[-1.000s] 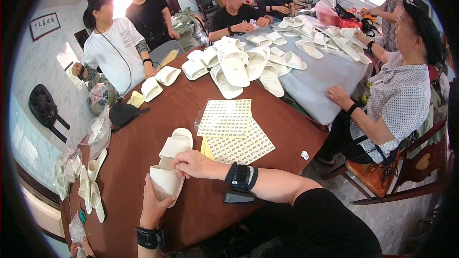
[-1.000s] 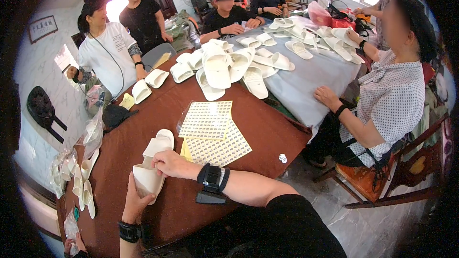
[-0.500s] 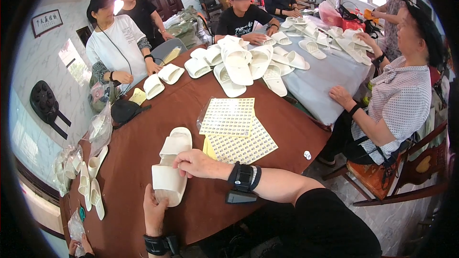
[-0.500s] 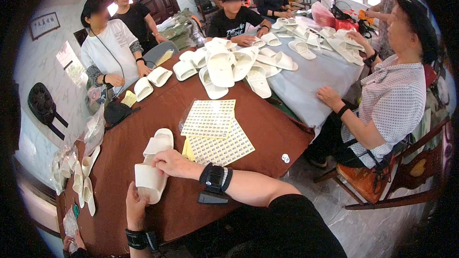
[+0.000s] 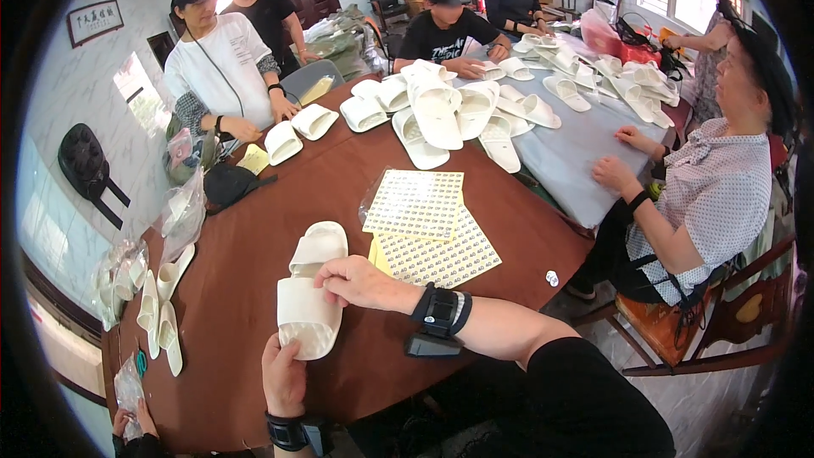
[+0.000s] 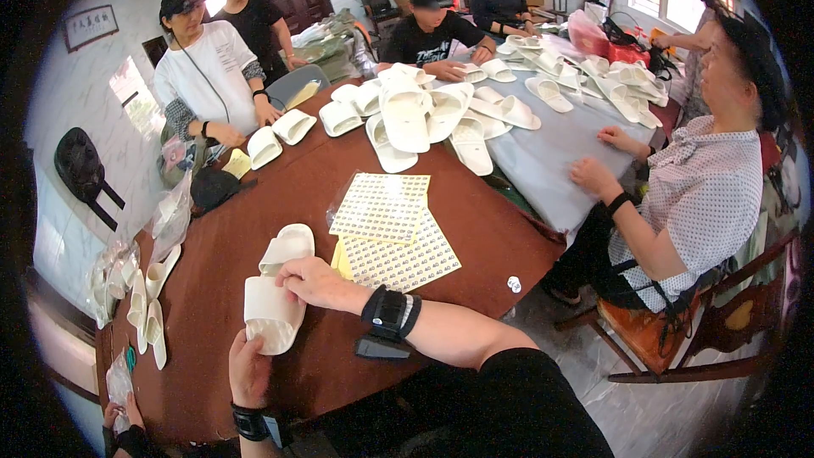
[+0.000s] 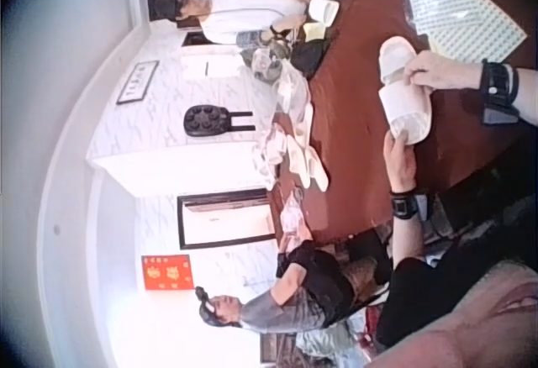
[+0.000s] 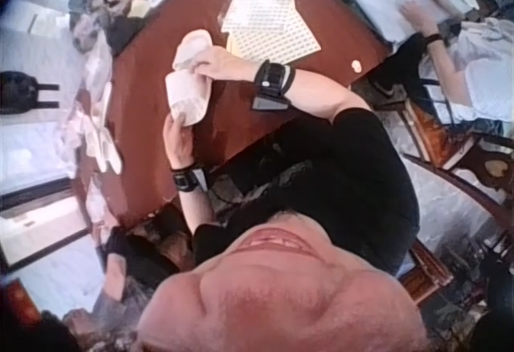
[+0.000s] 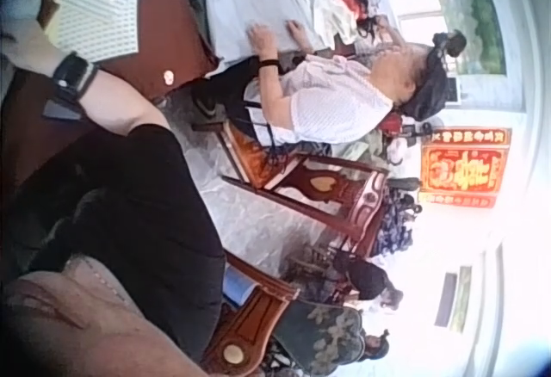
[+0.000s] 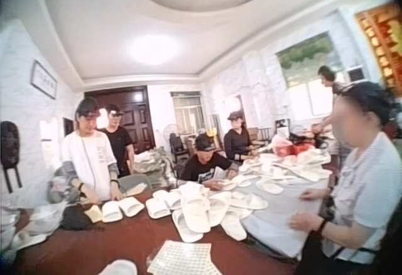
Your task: Applying size labels to the insoles of finished slippers.
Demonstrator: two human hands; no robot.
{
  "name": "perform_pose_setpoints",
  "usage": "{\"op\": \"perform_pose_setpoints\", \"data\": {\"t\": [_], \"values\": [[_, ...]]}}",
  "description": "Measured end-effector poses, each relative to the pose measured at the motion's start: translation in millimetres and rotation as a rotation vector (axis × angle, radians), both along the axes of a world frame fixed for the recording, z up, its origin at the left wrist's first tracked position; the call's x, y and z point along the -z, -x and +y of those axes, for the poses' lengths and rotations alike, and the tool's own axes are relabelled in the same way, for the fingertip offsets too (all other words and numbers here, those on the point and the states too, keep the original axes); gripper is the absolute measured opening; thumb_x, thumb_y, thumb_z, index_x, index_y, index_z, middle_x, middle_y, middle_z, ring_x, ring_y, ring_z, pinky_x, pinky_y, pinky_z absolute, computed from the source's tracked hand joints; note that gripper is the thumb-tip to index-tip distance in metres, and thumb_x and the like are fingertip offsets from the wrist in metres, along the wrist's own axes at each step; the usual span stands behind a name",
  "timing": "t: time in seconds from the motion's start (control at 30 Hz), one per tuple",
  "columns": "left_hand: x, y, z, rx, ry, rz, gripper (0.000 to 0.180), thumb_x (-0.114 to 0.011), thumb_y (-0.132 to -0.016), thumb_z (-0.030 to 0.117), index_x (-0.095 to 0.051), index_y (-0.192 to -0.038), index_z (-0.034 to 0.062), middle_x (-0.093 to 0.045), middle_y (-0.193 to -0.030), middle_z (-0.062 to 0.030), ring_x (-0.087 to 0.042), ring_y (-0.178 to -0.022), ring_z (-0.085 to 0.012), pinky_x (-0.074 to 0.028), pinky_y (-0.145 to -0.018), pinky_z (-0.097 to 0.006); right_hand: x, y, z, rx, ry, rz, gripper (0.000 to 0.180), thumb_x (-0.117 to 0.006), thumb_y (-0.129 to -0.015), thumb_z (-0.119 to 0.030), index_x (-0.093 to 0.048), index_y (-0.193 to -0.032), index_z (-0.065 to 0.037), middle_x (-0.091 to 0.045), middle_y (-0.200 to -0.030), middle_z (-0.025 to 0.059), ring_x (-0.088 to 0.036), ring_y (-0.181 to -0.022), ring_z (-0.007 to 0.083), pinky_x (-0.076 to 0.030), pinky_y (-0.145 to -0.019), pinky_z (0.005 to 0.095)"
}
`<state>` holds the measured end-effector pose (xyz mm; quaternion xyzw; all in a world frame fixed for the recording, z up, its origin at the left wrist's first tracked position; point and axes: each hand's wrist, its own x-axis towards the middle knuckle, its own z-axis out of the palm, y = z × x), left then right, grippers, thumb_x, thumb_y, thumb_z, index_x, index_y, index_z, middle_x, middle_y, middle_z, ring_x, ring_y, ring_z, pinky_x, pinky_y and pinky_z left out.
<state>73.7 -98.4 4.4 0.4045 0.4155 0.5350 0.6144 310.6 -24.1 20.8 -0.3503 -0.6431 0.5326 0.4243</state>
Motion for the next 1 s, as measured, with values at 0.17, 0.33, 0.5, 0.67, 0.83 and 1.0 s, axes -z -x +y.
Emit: {"op": "perform_pose_setpoints", "data": {"t": [0.17,0.33,0.5,0.67,0.83,1.0], "values": [[-6.1,-11.3,-0.6,-0.056,0.098,-0.135,0.034,-0.049,-0.088,0.0,-0.048,-0.12,-0.0079,-0.058,-0.12,-0.0184,-0.06,-0.108,-0.0283,-0.049,-0.096,-0.042,5.0,-0.9,1.9,0.001,-0.009,0.06,0.02,-0.048,-0.091,-0.006,-0.063,-0.103,0.0,-0.064,-0.076,0.0054,-0.057,-0.062,0.0107,-0.048,-0.059,0.0259],[-1.0,-5.5,-1.0,-0.132,0.074,-0.197,0.034,-0.048,-0.086,-0.002,-0.048,-0.12,-0.0077,-0.058,-0.12,-0.0183,-0.06,-0.109,-0.029,-0.049,-0.097,-0.043,7.4,0.2,3.7,0.068,0.016,0.109,0.021,-0.05,-0.093,-0.009,-0.059,-0.11,0.001,-0.064,-0.084,0.0061,-0.059,-0.071,0.0112,-0.05,-0.068,0.0263],[-8.5,2.6,-9.8,-0.183,-0.028,-0.152,0.037,-0.046,-0.084,-0.001,-0.047,-0.121,-0.0067,-0.059,-0.119,-0.0188,-0.061,-0.108,-0.0293,-0.049,-0.097,-0.042,22.1,2.9,14.2,0.286,-0.16,0.042,0.03,-0.055,-0.093,-0.015,-0.054,-0.119,0.001,-0.063,-0.098,0.0081,-0.059,-0.083,0.0132,-0.05,-0.075,0.0278],[-26.9,-5.6,-27.8,-0.191,-0.077,-0.102,0.036,-0.048,-0.083,0.001,-0.048,-0.118,-0.0074,-0.059,-0.117,-0.0185,-0.062,-0.106,-0.0272,-0.049,-0.097,-0.041,8.5,-2.2,10.1,0.287,0.07,0.226,0.048,-0.057,-0.095,-0.027,-0.042,-0.133,-0.002,-0.056,-0.119,0.0096,-0.057,-0.098,0.016,-0.05,-0.072,0.029],[-23.3,-3.9,-32.1,-0.184,-0.075,-0.079,0.038,-0.049,-0.083,0.002,-0.046,-0.12,-0.0068,-0.06,-0.115,-0.017,-0.062,-0.105,-0.026,-0.048,-0.097,-0.04,15.8,-4.2,20.0,0.405,0.197,0.418,0.067,-0.061,-0.093,-0.033,-0.033,-0.139,0.007,-0.054,-0.12,0.0113,-0.055,-0.099,0.0154,-0.05,-0.069,0.0289],[-21.3,-5.1,-37.5,-0.217,-0.071,-0.139,0.033,-0.05,-0.082,-0.001,-0.051,-0.116,-0.0022,-0.061,-0.114,-0.0139,-0.061,-0.104,-0.0243,-0.049,-0.095,-0.04,17.6,-4.9,23.8,0.407,0.25,0.451,0.057,-0.059,-0.093,-0.035,-0.043,-0.132,0.003,-0.056,-0.118,0.0114,-0.056,-0.099,0.0154,-0.05,-0.07,0.0303]]}}
